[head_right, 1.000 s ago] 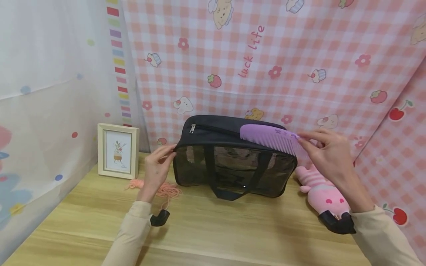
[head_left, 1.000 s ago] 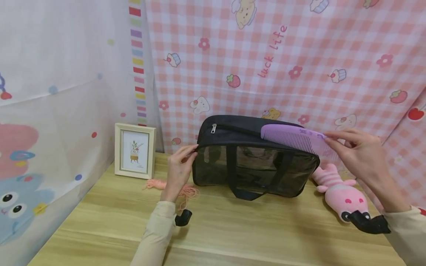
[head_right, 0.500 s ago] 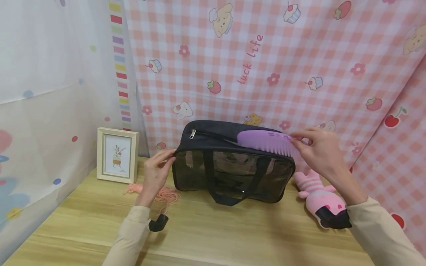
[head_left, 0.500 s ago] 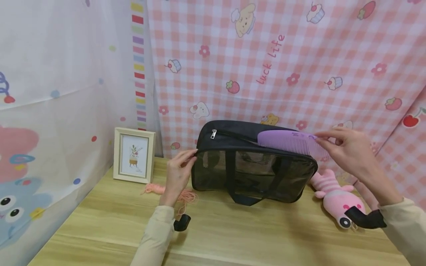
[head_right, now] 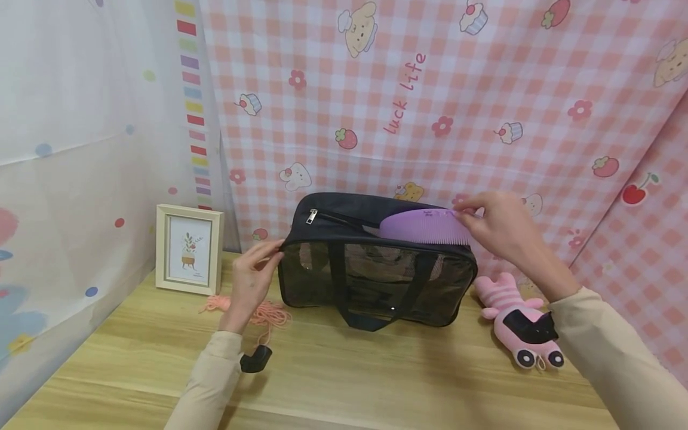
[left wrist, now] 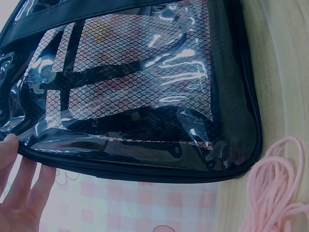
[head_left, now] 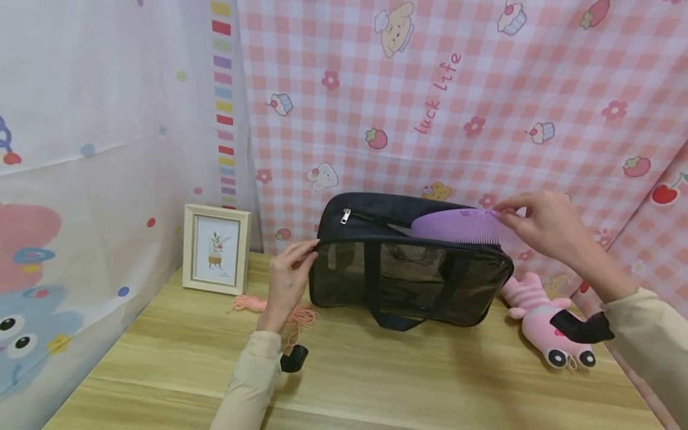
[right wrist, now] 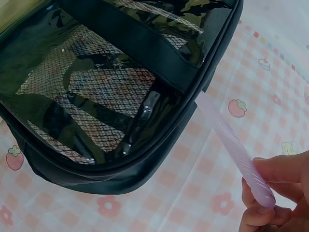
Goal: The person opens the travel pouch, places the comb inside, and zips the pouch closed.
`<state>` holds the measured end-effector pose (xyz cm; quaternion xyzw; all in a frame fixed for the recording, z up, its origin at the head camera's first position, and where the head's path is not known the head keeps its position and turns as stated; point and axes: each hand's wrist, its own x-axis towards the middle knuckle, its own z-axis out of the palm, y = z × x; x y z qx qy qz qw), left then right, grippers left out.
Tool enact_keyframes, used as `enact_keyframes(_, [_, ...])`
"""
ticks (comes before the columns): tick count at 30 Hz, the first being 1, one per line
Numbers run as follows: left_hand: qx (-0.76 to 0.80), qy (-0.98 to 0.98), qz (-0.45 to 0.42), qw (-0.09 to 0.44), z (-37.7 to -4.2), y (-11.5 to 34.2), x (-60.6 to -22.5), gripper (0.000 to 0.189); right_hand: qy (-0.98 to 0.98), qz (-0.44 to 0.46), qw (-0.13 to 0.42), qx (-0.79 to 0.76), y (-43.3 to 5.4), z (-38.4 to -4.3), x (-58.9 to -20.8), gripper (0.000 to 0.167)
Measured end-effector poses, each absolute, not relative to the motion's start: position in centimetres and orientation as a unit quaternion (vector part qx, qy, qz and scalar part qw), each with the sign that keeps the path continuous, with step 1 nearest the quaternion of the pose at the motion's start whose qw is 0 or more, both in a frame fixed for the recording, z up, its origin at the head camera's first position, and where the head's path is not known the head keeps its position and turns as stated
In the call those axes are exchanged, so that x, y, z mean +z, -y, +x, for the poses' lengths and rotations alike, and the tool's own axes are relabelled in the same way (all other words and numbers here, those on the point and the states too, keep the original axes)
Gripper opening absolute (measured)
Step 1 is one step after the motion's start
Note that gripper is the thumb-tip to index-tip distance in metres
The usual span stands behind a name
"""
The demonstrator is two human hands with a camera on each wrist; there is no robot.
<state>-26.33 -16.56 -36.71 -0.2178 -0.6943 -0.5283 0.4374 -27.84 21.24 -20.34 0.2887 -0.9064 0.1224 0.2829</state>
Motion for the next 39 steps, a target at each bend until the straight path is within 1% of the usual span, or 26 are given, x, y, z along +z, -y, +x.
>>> enact_keyframes(6, [-0.531, 0.695, -0.216, 0.434, -26.3, 16.6, -36.7, 0.023, 0.923, 0.276, 0.244, 0.114, -20.3, -28.1, -19.4, 0.014])
enact_keyframes(16, [-0.532, 0.699, -0.214, 0.428, -26.2, 16.7, -36.8, 0.024, 0.932, 0.285, 0.194, 0.114, -19.2, -29.6, -17.9, 0.013])
enact_keyframes(28, [-0.527, 0.694, -0.22, 0.438, -26.4, 16.5, -36.9, 0.023, 0.938, 0.307, 0.128, 0.1, -18.3, -31.7, -17.8, 0.015])
enact_keyframes(39, [-0.528, 0.694, -0.218, 0.439, -26.5, 16.6, -37.0, 0.023, 0.934, 0.335, 0.104, 0.072, -17.2, -32.8, -17.4, 0.008])
